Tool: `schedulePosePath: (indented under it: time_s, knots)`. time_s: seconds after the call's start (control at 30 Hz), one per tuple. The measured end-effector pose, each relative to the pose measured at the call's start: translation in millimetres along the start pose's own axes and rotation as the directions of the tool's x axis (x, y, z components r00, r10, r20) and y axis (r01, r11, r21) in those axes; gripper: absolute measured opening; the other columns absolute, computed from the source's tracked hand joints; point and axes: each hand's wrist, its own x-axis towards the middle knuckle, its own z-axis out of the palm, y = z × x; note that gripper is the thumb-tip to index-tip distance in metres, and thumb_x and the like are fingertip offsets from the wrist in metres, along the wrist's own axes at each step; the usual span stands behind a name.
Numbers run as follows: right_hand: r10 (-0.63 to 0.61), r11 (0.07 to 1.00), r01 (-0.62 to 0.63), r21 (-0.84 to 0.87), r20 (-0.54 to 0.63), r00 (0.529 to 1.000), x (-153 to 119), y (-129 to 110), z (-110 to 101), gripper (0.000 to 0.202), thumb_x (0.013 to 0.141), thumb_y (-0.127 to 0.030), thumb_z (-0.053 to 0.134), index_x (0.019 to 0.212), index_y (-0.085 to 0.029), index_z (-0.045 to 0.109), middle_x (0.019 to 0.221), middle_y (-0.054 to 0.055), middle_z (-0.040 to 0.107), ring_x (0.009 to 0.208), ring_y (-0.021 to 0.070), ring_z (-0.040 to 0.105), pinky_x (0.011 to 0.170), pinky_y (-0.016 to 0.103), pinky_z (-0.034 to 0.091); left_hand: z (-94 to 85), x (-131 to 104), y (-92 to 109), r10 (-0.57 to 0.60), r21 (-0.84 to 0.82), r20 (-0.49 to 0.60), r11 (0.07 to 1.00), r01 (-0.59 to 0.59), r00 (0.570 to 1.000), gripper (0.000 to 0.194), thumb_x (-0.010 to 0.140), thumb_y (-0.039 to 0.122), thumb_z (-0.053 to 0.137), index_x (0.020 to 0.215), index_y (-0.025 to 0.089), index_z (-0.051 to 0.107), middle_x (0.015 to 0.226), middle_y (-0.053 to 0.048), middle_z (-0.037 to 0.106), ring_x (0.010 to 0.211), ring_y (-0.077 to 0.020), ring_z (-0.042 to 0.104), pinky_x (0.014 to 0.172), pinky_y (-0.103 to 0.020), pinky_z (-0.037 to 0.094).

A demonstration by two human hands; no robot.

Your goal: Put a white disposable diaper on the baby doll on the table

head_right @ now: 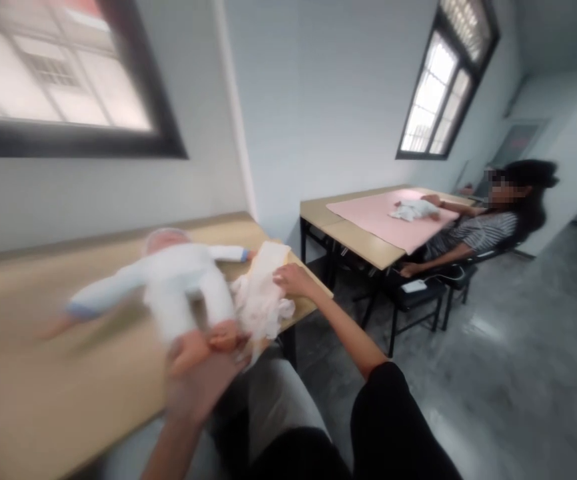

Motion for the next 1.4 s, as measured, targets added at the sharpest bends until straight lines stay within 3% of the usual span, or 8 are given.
schedulePosePath:
  time_s: [0.27, 0.43, 0.57, 0.77, 0.9, 1.07, 1.27, 1.4]
  knots:
    - [-0.156, 0.976, 0.171, -0.136, 0.115, 0.981, -65.4, -74.0, 3.0, 0.087, 0.073, -0.068, 0.064, 0.147, -0.031, 0.036, 0.156, 0.010, 0.027, 0.146, 0.0388, 0.003, 0.113, 0.063, 0.005, 0.1, 1.8, -0.9, 0.023, -0.004, 0.025, 1.000, -0.023, 0.999, 0.045, 0.085, 0.055, 0.044, 0.075, 0.016, 0.064, 0.086, -0.011, 0.066, 0.098, -0.0343, 0.059, 0.091, -0.064, 0.044]
    - [-0.054, 0.990, 0.084, -0.116, 0.245, 0.968, -87.2, -88.0, 9.6, 0.113, 0.062, -0.073, 0.070, 0.153, -0.026, 0.020, 0.157, 0.020, 0.015, 0.142, 0.0507, 0.002, 0.108, 0.072, 0.009, -5.3, 0.6, -4.6, -0.002, -0.073, -0.021, 0.997, 0.001, 1.000, 0.053, 0.088, 0.059, 0.036, 0.081, 0.016, 0.067, 0.091, -0.012, 0.067, 0.099, -0.0334, 0.059, 0.090, -0.060, 0.044]
    - [-0.097, 0.992, 0.110, -0.060, 0.184, 0.978, -103.3, -94.6, 15.5, 0.126, 0.059, -0.068, 0.075, 0.154, -0.023, 0.006, 0.154, 0.023, 0.021, 0.142, 0.0448, 0.018, 0.109, 0.064, 0.024, -10.7, -2.1, -7.4, -0.003, -0.096, -0.026, 0.995, 0.001, 1.000, 0.055, 0.089, 0.060, 0.035, 0.080, 0.015, 0.066, 0.088, -0.011, 0.066, 0.098, -0.0305, 0.059, 0.090, -0.056, 0.044]
    - [-0.122, 0.982, 0.127, -0.136, 0.047, 0.991, -122.5, -100.3, 20.2, 0.114, 0.061, -0.032, 0.086, 0.153, -0.030, 0.017, 0.128, 0.015, 0.051, 0.118, 0.0353, 0.051, 0.097, 0.051, 0.047, -14.7, -5.8, -10.7, 0.044, -0.112, 0.035, 0.993, -0.040, 0.998, 0.049, 0.089, 0.060, 0.040, 0.083, 0.016, 0.063, 0.085, -0.008, 0.062, 0.100, -0.0293, 0.057, 0.090, -0.053, 0.043]
    - [-0.221, 0.969, 0.221, -0.107, 0.015, 0.975, -121.8, -96.2, 28.4, 0.083, 0.077, -0.008, 0.061, 0.150, -0.026, 0.027, 0.112, 0.011, 0.055, 0.100, 0.0260, 0.059, 0.087, 0.043, 0.054, -13.2, -7.5, -10.9, 0.060, -0.120, 0.104, 0.992, -0.048, 0.993, 0.047, 0.090, 0.058, 0.041, 0.082, 0.016, 0.060, 0.082, -0.006, 0.057, 0.094, -0.0269, 0.057, 0.087, -0.051, 0.044]
    - [-0.192, 0.977, 0.193, 0.087, -0.024, 0.981, -112.4, -86.3, 34.5, 0.050, 0.087, -0.007, 0.038, 0.133, -0.024, 0.049, 0.114, 0.012, 0.052, 0.102, 0.0236, 0.060, 0.084, 0.038, 0.055, -17.0, -7.2, -11.6, 0.074, -0.128, 0.111, 0.990, -0.060, 0.991, 0.047, 0.092, 0.056, 0.037, 0.082, 0.016, 0.060, 0.083, -0.006, 0.057, 0.103, -0.0293, 0.055, 0.080, -0.045, 0.046]
    - [-0.141, 0.969, 0.131, 0.208, 0.030, 0.990, -111.2, -86.5, 37.0, 0.075, 0.077, -0.008, 0.043, 0.142, -0.041, 0.028, 0.128, 0.011, 0.043, 0.116, 0.0268, 0.055, 0.091, 0.041, 0.055, -30.6, -4.7, -13.0, 0.049, -0.168, 0.114, 0.985, -0.029, 0.992, 0.051, 0.091, 0.059, 0.037, 0.085, 0.016, 0.064, 0.092, -0.011, 0.062, 0.117, -0.0344, 0.050, 0.086, -0.053, 0.045]
    - [-0.156, 0.978, 0.158, 0.137, -0.025, 0.987, -107.0, -78.5, 23.9, 0.068, 0.082, -0.007, 0.038, 0.142, -0.037, 0.031, 0.130, 0.012, 0.042, 0.112, 0.0246, 0.057, 0.088, 0.040, 0.055, -31.4, -4.9, -13.3, 0.050, -0.180, 0.122, 0.983, -0.028, 0.991, 0.054, 0.091, 0.060, 0.037, 0.082, 0.015, 0.065, 0.090, -0.012, 0.064, 0.117, -0.0347, 0.051, 0.086, -0.052, 0.046]
